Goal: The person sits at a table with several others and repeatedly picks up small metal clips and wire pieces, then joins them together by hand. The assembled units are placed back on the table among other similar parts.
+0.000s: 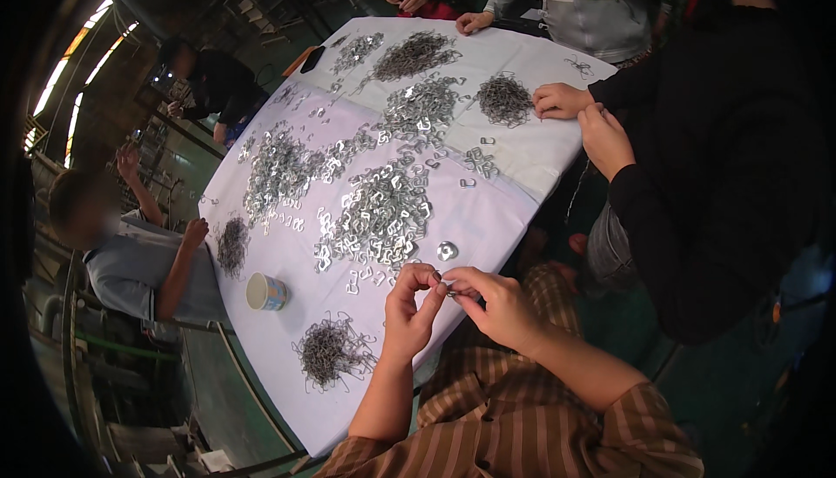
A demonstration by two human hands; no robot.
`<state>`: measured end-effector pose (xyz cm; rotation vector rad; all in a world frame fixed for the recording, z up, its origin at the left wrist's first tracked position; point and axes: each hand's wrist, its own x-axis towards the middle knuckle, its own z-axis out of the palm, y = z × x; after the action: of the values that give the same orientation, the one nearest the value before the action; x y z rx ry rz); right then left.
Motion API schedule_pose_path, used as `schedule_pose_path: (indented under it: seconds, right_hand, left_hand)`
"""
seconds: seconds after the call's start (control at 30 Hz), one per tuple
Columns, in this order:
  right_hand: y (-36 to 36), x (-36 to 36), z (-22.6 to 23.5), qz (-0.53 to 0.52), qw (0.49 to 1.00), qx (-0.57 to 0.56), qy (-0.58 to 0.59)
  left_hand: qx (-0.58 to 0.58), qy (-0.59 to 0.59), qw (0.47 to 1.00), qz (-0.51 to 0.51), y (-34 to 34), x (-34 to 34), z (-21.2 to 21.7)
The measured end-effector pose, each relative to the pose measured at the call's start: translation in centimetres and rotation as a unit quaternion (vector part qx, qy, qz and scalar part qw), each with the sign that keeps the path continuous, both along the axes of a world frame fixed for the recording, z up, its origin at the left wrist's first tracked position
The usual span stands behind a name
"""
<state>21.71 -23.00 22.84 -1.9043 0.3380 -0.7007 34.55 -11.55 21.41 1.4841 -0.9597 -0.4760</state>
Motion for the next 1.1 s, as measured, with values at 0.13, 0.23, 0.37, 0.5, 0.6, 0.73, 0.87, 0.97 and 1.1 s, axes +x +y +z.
schedule_pose_path:
  seconds: [0.13,0.23,0.37,0.5,0.6,0.73,0.87,0.97,1.1]
  right_hand:
    - [0.2,0.4,-0.2,0.016,0.999,0.017,-0.027]
    - [-1.0,1.3,-1.2,0.035,0.996,0.043,-0.064]
    - [-6.3,5.2,-7.1,-0.092,0.994,-0.011,-0.056]
    - [-11.3,10.6,-10.6,-0.178,0.967,-0.178,0.044]
    - [-13.2,13.5,-11.8,-0.166,0.941,-0.266,0.128]
    - [-14.7,15.0,-11.7,-0.119,0.952,-0.184,0.212]
    - [-14.8,13.9,-10.4,-0.068,0.961,-0.138,0.231]
    - [-13.4,12.7,-8.9,-0.037,0.976,0.068,0.205]
    - [-10.1,9.9,-5.8,0.002,0.959,0.258,0.118]
  left_hand:
    - [-0.023,0.053,0.998,0.018,0.2,-0.6,-0.1]
    - [-0.042,0.067,0.996,0.037,0.7,-0.6,0.3]
    - [-0.031,0.034,0.997,0.058,1.2,-0.2,0.8]
    - [-0.019,0.005,0.997,0.079,1.7,-0.1,1.1]
    - [-0.013,-0.023,0.995,0.093,2.3,0.1,0.9]
    - [-0.01,-0.026,0.994,0.104,2.7,0.8,0.6]
    - [-0.002,-0.025,0.995,0.101,2.4,0.9,0.1]
    - [0.007,-0.015,0.995,0.103,2.0,0.7,-0.3]
    - [0.01,-0.027,0.996,0.089,0.7,0.9,-1.3]
